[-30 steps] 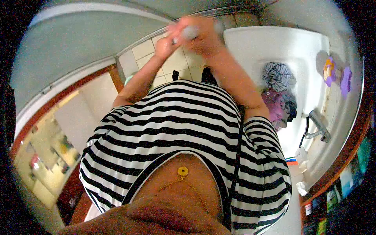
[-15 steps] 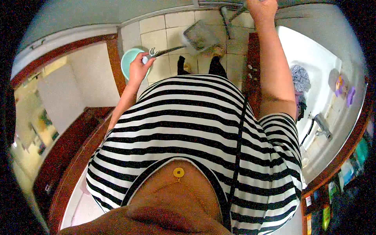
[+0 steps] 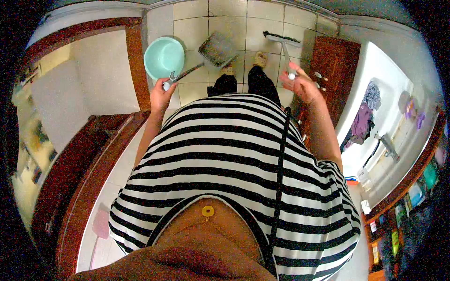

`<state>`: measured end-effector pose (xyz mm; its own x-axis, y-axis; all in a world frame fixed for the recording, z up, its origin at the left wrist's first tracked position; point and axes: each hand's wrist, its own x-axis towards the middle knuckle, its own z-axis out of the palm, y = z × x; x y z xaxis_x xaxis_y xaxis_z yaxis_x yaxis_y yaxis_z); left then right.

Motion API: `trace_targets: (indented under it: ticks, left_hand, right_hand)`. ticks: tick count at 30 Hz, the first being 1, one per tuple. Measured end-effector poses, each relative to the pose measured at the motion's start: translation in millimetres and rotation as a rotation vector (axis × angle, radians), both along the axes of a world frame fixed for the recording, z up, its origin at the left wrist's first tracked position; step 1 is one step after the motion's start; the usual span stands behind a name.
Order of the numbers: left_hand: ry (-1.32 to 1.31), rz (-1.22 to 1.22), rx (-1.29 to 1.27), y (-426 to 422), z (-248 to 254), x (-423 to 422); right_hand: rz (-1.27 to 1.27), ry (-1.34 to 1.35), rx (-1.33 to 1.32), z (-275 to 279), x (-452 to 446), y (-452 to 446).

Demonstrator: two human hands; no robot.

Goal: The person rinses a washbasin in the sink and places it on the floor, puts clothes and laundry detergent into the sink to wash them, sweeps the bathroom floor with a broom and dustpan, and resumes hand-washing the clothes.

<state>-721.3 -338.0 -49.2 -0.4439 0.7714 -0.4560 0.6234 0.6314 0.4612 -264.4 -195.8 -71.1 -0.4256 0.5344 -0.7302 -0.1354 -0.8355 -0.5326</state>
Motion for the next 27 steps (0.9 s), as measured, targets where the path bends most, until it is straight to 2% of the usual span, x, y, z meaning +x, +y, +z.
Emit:
trace_targets:
  ticks: [2, 3, 5, 6, 7, 9, 11, 13, 17, 19, 20, 22, 24, 27]
  left_hand:
    - [0.037, 0.001, -0.004, -8, -9, -5]
    - [0.074, -0.007, -0.002, -12, -13, -5]
    - [0.093, -0.004, 0.017, -19, -24, -4]
    - [0.108, -0.005, 0.037, -20, -27, -3]
    - [0.109, -0.007, 0.032, -20, -26, -1]
    - [0.057, -0.007, 0.062, -20, -21, -1]
    - [0.115, 0.001, 0.069, -29, -35, -7]
    - [-0.003, 0.089, 0.135, -37, -38, -10]
    - [-0.018, 0.131, 0.152, -38, -35, -8]
    - [-0.029, 0.158, 0.122, -39, -30, -8]
    - [-0.046, 0.181, 0.088, -42, -26, -8]
    - [-0.019, 0.180, 0.082, -47, -16, -8]
    - [0.007, 0.177, 0.077, -56, -11, -6]
    - [-0.093, 0.259, 0.142, -71, -7, -3]
  right_hand:
    - [-0.255, 0.209, -0.318, 12, -15, -4]
    - [-0.249, 0.209, -0.324, 6, -19, -4]
    - [-0.321, -0.246, -0.301, -29, -26, -9]
    - [-0.104, -0.084, -0.332, -86, 4, -13]
    - [-0.105, -0.083, -0.337, -84, 10, -13]
    - [0.328, -0.451, -0.452, -79, 17, -16]
    - [0.543, -0.630, -0.068, -82, 34, -36]
    - [0.678, -0.954, 0.435, -114, 69, -85]
    - [0.785, -1.027, 0.488, -115, 97, -84]
    - [1.132, -1.081, 0.503, -100, 67, -44]
    - [1.138, -1.058, 0.492, -94, 49, -30]
    - [1.226, -1.044, 0.663, -95, 17, -5]
    - [1.267, -1.038, 0.738, -116, -13, 18]
    - [1.358, -0.920, 0.963, -121, -79, 53]
